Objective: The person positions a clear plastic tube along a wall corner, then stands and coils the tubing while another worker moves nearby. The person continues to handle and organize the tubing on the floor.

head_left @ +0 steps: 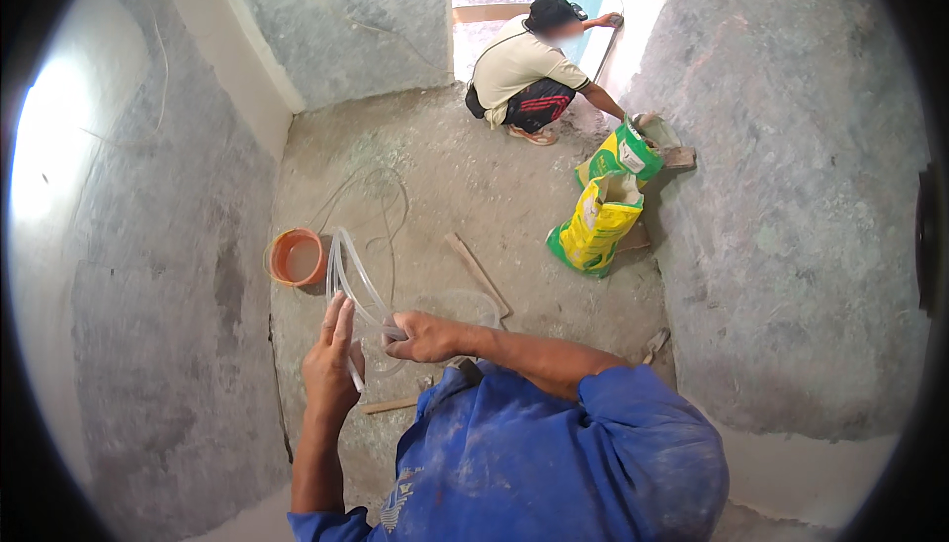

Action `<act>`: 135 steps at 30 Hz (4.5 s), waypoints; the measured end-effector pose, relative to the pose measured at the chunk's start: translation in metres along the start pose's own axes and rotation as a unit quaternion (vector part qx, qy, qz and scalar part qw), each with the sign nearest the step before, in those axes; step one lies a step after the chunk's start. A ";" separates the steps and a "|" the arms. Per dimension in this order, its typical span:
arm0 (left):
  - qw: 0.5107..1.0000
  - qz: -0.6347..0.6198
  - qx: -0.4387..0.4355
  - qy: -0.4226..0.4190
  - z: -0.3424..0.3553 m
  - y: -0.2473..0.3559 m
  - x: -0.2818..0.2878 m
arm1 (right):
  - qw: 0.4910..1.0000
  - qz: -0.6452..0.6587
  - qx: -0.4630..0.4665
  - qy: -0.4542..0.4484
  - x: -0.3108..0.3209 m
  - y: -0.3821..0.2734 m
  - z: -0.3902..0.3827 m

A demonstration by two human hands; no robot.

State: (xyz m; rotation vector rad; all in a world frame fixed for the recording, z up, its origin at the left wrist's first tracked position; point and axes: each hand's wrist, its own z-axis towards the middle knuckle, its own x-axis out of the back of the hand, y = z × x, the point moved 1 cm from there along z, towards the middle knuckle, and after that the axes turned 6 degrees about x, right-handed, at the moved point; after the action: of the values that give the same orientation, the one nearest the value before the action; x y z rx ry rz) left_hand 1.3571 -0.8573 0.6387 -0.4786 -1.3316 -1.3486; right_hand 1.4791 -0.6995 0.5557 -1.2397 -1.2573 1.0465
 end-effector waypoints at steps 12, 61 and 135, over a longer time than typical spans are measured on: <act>0.990 -0.003 0.000 -0.138 -0.028 -0.005 -0.021 | 0.986 -0.108 -0.104 -0.072 -0.007 -0.029 -0.030; 0.968 -0.170 0.130 -0.134 -0.091 -0.016 -0.072 | 0.975 -0.125 -0.118 -0.141 -0.053 0.026 -0.052; 0.931 -0.155 0.181 0.275 -0.125 -0.092 0.087 | 0.940 -0.310 -0.118 -0.084 -0.034 0.129 -0.067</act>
State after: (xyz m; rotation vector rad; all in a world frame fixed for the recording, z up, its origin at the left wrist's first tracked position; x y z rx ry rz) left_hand 1.3017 -1.0265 0.6403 0.3609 -1.1635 -1.3160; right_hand 1.5546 -0.7270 0.4296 -0.8339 -1.7943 0.5540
